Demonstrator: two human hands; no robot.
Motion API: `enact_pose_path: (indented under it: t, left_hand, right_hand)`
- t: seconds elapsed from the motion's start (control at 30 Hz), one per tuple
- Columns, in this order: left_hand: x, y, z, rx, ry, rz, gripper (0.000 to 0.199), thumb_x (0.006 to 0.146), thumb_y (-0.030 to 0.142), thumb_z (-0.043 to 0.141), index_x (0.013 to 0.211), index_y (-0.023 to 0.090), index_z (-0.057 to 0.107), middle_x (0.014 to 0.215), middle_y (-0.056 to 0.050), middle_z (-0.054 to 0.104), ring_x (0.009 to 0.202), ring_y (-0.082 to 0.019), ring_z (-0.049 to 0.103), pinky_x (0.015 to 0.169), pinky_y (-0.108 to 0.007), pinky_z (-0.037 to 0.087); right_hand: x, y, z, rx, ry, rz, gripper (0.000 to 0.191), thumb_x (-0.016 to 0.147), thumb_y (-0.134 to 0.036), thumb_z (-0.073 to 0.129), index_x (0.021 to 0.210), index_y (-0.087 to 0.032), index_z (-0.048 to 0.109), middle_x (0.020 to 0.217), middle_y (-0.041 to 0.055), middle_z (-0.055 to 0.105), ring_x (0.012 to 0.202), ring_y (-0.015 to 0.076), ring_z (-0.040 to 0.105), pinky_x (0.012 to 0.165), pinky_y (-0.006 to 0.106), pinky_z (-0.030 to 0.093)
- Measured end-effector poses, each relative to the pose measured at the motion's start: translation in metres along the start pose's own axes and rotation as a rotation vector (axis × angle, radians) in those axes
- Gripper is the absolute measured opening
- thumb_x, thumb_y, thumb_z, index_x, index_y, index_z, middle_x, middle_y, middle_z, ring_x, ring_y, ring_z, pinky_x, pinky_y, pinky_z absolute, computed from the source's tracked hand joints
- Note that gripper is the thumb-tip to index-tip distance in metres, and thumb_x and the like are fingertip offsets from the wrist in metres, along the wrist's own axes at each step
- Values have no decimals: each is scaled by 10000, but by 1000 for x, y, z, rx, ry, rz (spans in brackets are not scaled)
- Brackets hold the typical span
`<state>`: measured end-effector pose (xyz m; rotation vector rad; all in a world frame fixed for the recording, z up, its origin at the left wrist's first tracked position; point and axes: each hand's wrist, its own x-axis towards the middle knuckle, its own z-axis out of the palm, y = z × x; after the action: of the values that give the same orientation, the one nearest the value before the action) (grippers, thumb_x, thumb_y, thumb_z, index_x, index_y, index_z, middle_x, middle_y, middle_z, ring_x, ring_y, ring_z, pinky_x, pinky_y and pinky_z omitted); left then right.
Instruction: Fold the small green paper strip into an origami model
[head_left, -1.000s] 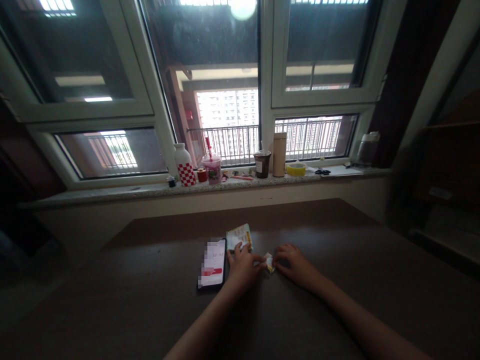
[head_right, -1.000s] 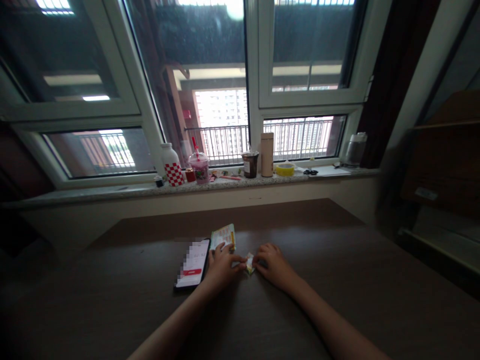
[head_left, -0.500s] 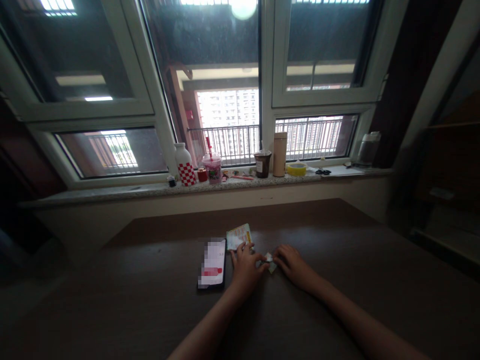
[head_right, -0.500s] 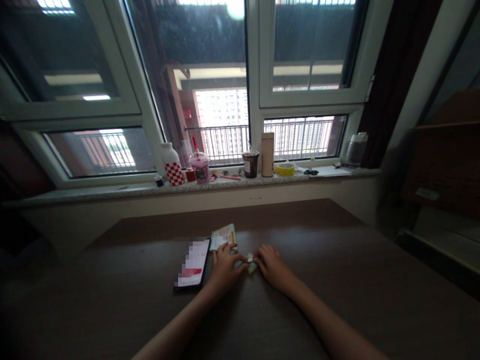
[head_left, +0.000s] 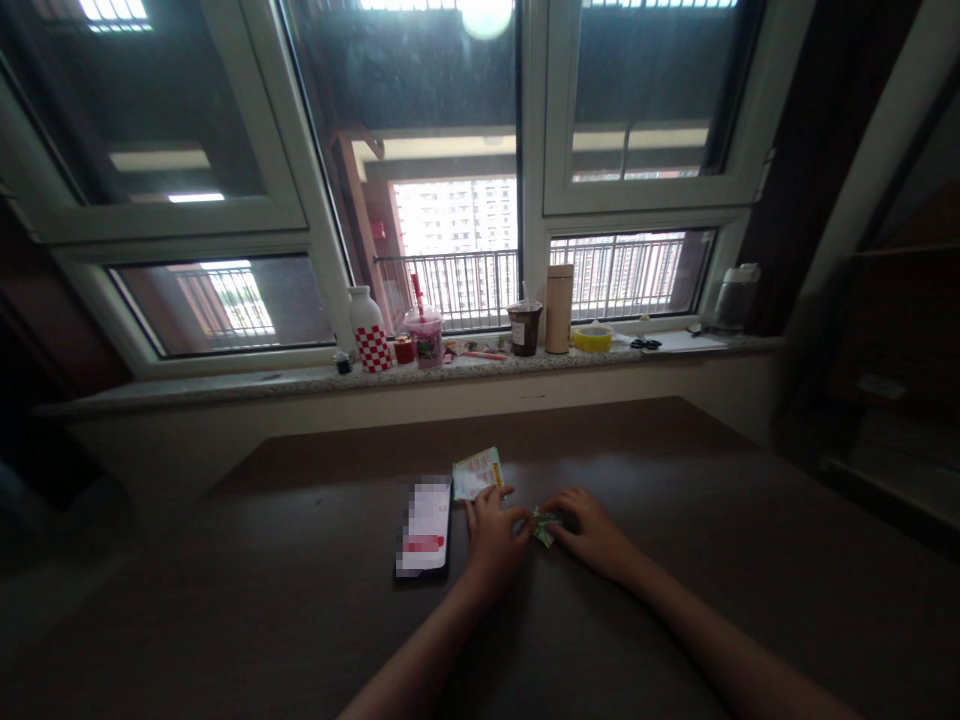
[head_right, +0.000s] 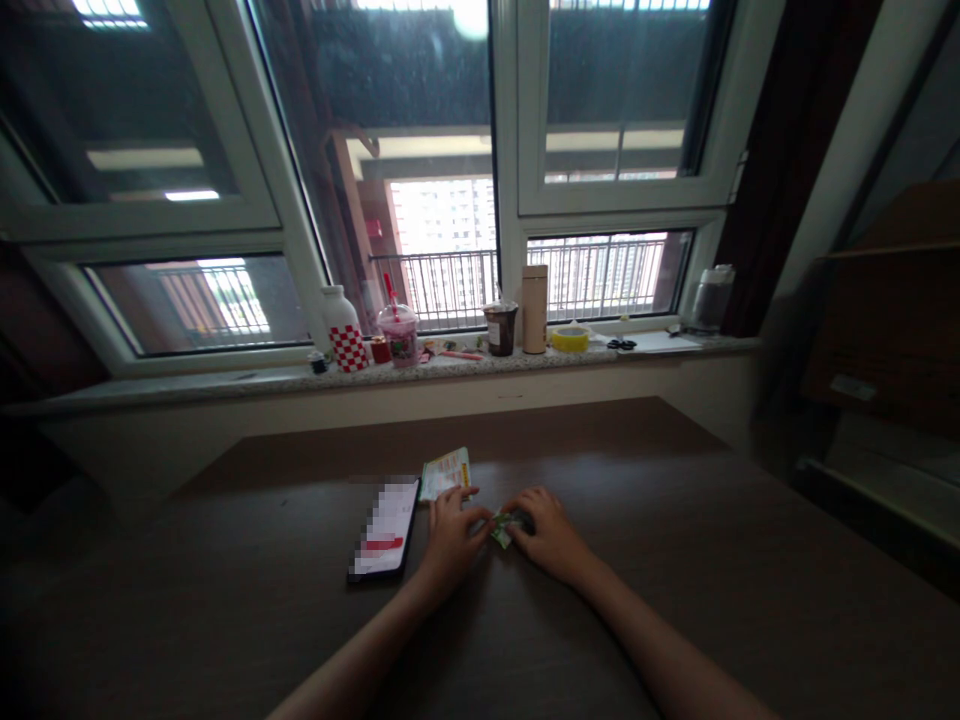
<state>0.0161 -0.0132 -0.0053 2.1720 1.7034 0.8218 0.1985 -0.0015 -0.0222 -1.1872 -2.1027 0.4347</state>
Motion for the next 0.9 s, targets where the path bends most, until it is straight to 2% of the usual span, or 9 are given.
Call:
enact_pose_path:
  t: [0.17, 0.4, 0.63, 0.9]
  left_hand:
    - [0, -2, 3, -36, 19, -1, 120, 796, 298, 621, 820, 289, 738, 1277, -37, 550, 1263, -269, 370, 1092, -523, 206]
    - [1, -5, 5, -19, 8, -5, 206, 759, 305, 649, 955, 306, 711, 1282, -43, 543, 1274, -273, 358, 1102, -519, 190]
    - [0, -2, 3, 13, -3, -17, 144, 750, 296, 648, 864, 303, 736, 1291, -38, 546, 1282, -283, 345, 1100, -532, 165]
    - [3, -1, 6, 60, 55, -34, 118, 764, 321, 641, 807, 263, 735, 1268, -49, 567, 1251, -280, 381, 1091, -526, 180]
  right_hand:
    - [2, 6, 5, -9, 19, -25, 132, 798, -167, 611, 908, -217, 664, 914, 40, 647, 969, 212, 534, 862, 341, 402]
    - [2, 6, 8, -80, 56, -74, 79, 796, -160, 625, 824, -214, 676, 860, 44, 652, 941, 218, 531, 861, 363, 404]
    - [2, 5, 10, -30, 105, -37, 91, 798, -177, 622, 842, -204, 696, 972, 88, 636, 1003, 226, 536, 893, 369, 420]
    - [3, 3, 16, -100, 113, 31, 149, 789, -186, 612, 904, -211, 701, 926, 70, 638, 1003, 234, 504, 906, 375, 402]
